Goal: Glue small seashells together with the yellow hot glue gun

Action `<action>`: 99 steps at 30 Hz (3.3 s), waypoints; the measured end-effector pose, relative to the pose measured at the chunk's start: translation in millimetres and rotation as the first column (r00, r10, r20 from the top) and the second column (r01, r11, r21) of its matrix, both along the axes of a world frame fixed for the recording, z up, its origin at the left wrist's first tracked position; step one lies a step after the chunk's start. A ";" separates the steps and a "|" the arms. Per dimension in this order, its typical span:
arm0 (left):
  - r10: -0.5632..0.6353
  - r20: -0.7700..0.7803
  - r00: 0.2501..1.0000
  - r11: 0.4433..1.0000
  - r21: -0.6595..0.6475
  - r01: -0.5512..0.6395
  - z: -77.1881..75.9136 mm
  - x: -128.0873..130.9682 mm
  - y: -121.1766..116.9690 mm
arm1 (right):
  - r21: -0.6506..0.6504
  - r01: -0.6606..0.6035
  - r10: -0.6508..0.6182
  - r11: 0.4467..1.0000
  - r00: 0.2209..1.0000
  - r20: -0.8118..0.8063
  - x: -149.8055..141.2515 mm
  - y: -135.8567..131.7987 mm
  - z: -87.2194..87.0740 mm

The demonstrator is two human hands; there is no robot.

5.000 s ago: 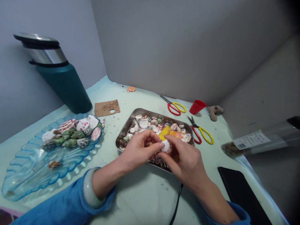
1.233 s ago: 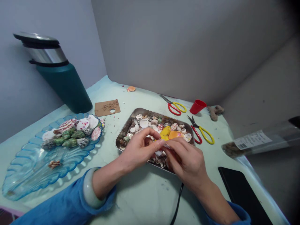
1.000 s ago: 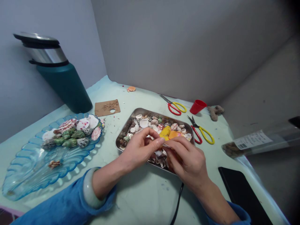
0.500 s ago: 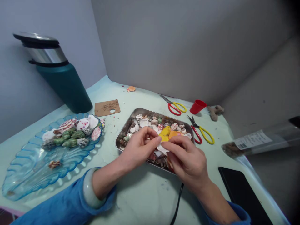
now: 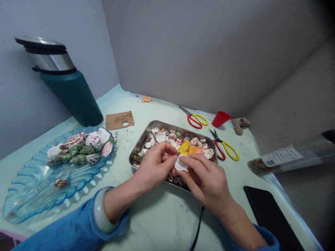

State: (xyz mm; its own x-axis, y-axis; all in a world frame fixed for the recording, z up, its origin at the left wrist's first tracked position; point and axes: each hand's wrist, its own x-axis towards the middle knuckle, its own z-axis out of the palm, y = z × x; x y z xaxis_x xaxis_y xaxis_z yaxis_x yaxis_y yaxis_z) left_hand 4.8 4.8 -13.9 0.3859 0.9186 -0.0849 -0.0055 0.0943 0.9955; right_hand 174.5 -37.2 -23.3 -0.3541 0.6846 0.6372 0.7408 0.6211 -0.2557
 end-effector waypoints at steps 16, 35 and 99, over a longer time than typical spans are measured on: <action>-0.017 -0.049 0.999 1.000 -0.008 0.017 -1.5 -0.6 1.5 | 0.048 -0.050 0.048 0.998 0.998 0.051 -1.3 -0.7 3.5; -0.020 -0.010 1.000 0.998 -0.054 0.020 -0.4 1.0 2.2 | 0.036 -0.042 0.040 0.998 0.997 0.065 -0.6 -0.4 1.7; -0.036 0.081 0.996 0.999 -0.029 0.038 3.5 -2.8 1.1 | -0.105 0.112 -0.122 0.988 0.988 -0.093 -1.1 -0.4 1.5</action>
State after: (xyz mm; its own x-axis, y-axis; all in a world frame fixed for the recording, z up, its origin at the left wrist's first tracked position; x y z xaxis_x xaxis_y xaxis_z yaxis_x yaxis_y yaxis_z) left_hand 2.0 5.9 -10.4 0.4263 0.9010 -0.0801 -0.0816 0.1265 0.9886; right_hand 173.4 -37.6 -21.8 -0.2060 0.7793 0.5918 0.7750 0.4992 -0.3875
